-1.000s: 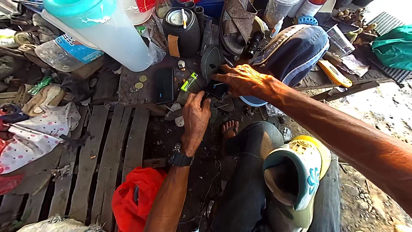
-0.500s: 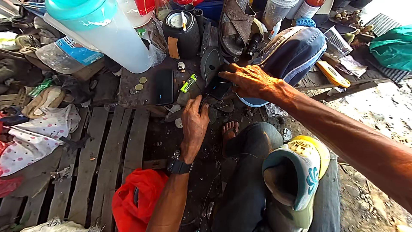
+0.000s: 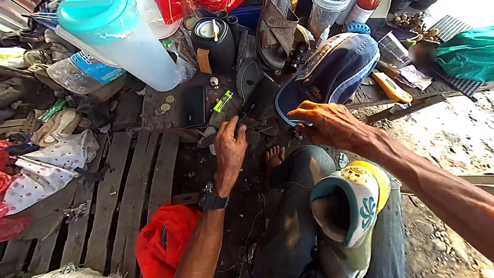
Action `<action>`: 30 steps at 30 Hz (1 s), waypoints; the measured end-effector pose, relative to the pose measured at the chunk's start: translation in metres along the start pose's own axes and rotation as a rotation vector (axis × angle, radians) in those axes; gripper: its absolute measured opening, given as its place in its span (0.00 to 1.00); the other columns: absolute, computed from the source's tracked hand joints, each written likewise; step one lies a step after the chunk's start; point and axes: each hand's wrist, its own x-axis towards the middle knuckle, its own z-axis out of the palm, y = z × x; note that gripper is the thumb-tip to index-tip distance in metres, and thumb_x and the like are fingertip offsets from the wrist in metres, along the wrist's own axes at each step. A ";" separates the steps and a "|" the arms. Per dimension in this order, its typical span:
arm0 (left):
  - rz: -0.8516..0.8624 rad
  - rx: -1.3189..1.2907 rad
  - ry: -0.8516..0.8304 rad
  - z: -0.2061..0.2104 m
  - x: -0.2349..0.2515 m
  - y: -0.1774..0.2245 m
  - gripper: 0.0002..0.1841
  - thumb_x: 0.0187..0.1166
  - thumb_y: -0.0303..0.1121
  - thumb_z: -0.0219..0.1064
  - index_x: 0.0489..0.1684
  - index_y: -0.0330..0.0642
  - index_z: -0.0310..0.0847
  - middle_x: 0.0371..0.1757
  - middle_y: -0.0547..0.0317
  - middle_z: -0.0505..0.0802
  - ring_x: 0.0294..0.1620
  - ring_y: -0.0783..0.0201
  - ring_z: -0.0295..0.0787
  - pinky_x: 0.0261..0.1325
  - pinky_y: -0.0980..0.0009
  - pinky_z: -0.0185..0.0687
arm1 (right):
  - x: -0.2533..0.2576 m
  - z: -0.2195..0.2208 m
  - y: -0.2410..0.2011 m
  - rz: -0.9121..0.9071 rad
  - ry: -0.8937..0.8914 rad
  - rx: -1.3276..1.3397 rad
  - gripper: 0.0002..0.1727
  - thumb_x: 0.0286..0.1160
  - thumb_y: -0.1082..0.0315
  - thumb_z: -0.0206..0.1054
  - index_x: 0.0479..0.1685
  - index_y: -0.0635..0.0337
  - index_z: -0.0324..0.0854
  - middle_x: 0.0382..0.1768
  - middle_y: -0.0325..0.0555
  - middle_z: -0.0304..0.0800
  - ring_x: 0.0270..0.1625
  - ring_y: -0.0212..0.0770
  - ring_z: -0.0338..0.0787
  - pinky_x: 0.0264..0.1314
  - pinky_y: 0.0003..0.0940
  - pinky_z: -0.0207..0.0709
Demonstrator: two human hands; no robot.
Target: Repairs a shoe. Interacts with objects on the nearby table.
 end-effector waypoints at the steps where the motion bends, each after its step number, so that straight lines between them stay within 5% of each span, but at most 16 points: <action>1: -0.007 0.010 -0.001 0.001 0.002 0.002 0.17 0.81 0.34 0.69 0.64 0.36 0.87 0.49 0.46 0.92 0.45 0.56 0.91 0.51 0.58 0.88 | 0.003 0.003 -0.002 0.015 -0.004 0.016 0.19 0.77 0.61 0.68 0.67 0.43 0.87 0.52 0.42 0.90 0.41 0.46 0.92 0.36 0.51 0.82; 4: -0.045 0.031 -0.033 0.004 0.010 0.005 0.17 0.82 0.35 0.69 0.64 0.37 0.87 0.49 0.45 0.92 0.45 0.54 0.91 0.51 0.55 0.88 | 0.028 0.016 -0.011 0.041 0.049 0.038 0.21 0.75 0.56 0.72 0.68 0.43 0.86 0.54 0.46 0.89 0.39 0.50 0.91 0.36 0.55 0.83; 7: -0.078 0.056 -0.056 0.007 0.016 0.007 0.16 0.82 0.34 0.70 0.63 0.37 0.88 0.49 0.44 0.92 0.46 0.51 0.92 0.53 0.52 0.87 | 0.064 0.025 -0.015 0.010 0.050 -0.073 0.35 0.66 0.62 0.76 0.80 0.38 0.78 0.70 0.54 0.81 0.30 0.53 0.87 0.29 0.54 0.79; 10: -0.077 0.055 -0.057 0.007 0.017 0.007 0.14 0.82 0.33 0.69 0.61 0.38 0.89 0.47 0.46 0.92 0.45 0.53 0.91 0.53 0.54 0.87 | 0.103 0.016 -0.012 -0.029 -0.085 -0.160 0.46 0.57 0.70 0.78 0.86 0.38 0.71 0.80 0.59 0.71 0.38 0.60 0.88 0.37 0.59 0.80; 14: -0.093 0.018 -0.051 0.006 0.017 0.006 0.13 0.81 0.33 0.69 0.58 0.39 0.91 0.46 0.48 0.94 0.46 0.55 0.92 0.54 0.55 0.87 | 0.133 0.010 -0.007 -0.104 -0.198 -0.261 0.43 0.55 0.72 0.79 0.80 0.39 0.76 0.75 0.55 0.76 0.47 0.61 0.89 0.45 0.61 0.80; 20: -0.069 -0.036 -0.013 0.015 0.016 0.008 0.12 0.80 0.33 0.70 0.54 0.37 0.92 0.43 0.48 0.94 0.44 0.56 0.93 0.52 0.57 0.88 | 0.141 0.008 0.011 -0.234 -0.236 -0.336 0.43 0.56 0.69 0.79 0.81 0.37 0.75 0.72 0.52 0.79 0.46 0.59 0.89 0.43 0.59 0.80; 30: -0.228 -0.286 0.040 -0.033 -0.034 -0.011 0.13 0.81 0.33 0.68 0.53 0.34 0.90 0.42 0.51 0.95 0.36 0.66 0.93 0.45 0.68 0.92 | 0.142 0.003 0.017 -0.164 -0.228 -0.391 0.43 0.56 0.72 0.81 0.81 0.40 0.75 0.72 0.53 0.81 0.47 0.63 0.90 0.44 0.62 0.81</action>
